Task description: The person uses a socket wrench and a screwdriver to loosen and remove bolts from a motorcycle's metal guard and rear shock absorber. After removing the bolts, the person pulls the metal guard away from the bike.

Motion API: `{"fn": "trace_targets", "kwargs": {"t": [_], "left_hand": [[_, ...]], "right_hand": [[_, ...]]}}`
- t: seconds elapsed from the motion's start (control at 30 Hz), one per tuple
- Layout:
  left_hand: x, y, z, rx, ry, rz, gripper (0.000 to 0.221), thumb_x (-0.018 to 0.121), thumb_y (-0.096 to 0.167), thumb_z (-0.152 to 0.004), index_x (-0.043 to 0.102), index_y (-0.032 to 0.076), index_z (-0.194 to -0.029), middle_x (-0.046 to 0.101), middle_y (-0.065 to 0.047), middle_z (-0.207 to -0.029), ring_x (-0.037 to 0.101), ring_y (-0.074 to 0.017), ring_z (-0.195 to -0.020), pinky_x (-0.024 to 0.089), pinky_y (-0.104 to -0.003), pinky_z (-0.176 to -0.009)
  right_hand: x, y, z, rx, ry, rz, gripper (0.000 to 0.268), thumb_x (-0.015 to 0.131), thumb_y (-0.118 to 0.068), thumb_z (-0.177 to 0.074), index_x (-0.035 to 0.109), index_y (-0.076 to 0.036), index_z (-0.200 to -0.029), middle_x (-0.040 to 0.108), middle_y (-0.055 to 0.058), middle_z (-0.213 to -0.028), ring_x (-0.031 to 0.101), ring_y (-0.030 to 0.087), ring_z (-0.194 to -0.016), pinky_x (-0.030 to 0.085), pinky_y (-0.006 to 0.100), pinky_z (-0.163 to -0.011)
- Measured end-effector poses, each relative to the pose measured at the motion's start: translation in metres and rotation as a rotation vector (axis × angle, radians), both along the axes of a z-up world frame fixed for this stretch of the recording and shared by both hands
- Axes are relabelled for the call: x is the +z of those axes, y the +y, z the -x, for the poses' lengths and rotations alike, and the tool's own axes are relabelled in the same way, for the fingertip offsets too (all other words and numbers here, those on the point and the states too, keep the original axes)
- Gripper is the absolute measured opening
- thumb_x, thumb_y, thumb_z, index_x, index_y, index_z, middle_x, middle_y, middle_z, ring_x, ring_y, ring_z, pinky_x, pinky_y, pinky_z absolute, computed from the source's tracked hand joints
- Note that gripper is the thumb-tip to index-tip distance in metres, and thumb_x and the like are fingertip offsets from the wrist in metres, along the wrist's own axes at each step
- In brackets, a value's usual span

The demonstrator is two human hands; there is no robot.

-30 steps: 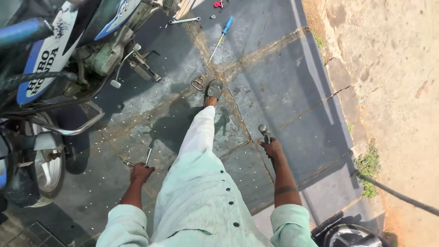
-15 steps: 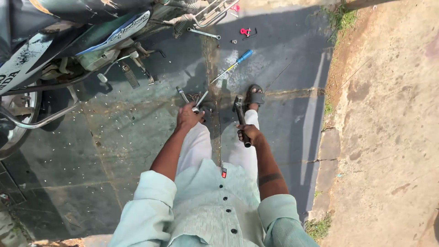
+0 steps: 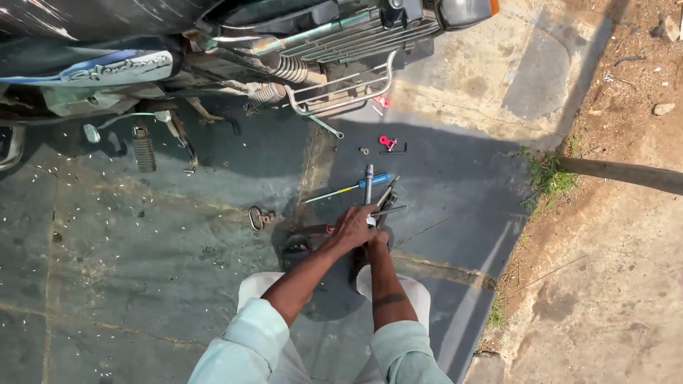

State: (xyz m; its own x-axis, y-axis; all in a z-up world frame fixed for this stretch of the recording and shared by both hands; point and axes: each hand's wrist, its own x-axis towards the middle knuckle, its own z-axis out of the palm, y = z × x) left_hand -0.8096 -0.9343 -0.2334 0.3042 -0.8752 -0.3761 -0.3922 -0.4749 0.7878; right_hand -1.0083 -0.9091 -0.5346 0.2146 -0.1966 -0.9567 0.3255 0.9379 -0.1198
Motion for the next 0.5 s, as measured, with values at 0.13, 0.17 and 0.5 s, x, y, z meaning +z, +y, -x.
{"fn": "trace_targets", "kwargs": {"t": [0.13,0.17,0.5], "left_hand": [[-0.164,0.014,0.012,-0.024,-0.071,0.107,0.059,0.079,0.015,-0.073,0.066,0.007,-0.130,0.071,-0.021,-0.121,0.066,-0.0430,-0.113,0.052,-0.049,-0.096],[-0.186,0.004,0.003,-0.023,-0.075,0.120,0.059,0.079,0.015,-0.073,0.066,0.007,-0.130,0.071,-0.021,-0.121,0.066,-0.0430,-0.113,0.052,-0.049,-0.096],[-0.273,-0.064,-0.003,0.023,0.247,-0.051,0.088,0.048,0.079,-0.090,0.060,0.004,-0.135,0.068,-0.026,-0.126,0.064,-0.0407,-0.121,0.049,-0.050,-0.099]], "right_hand": [[-0.013,0.006,-0.020,0.770,0.967,0.410,0.060,0.064,-0.037,-0.097,0.057,0.008,-0.136,0.067,0.028,-0.128,0.063,0.042,-0.122,0.046,0.047,-0.107],[-0.065,0.005,-0.014,0.764,0.968,0.424,0.060,0.064,-0.037,-0.097,0.057,0.008,-0.136,0.067,0.028,-0.128,0.063,0.042,-0.122,0.046,0.047,-0.107],[0.040,-0.092,-0.099,-0.008,-0.375,0.840,0.068,0.058,-0.056,-0.097,0.045,-0.014,-0.149,0.057,0.009,-0.137,0.058,0.025,-0.124,0.047,0.042,-0.106]]}}
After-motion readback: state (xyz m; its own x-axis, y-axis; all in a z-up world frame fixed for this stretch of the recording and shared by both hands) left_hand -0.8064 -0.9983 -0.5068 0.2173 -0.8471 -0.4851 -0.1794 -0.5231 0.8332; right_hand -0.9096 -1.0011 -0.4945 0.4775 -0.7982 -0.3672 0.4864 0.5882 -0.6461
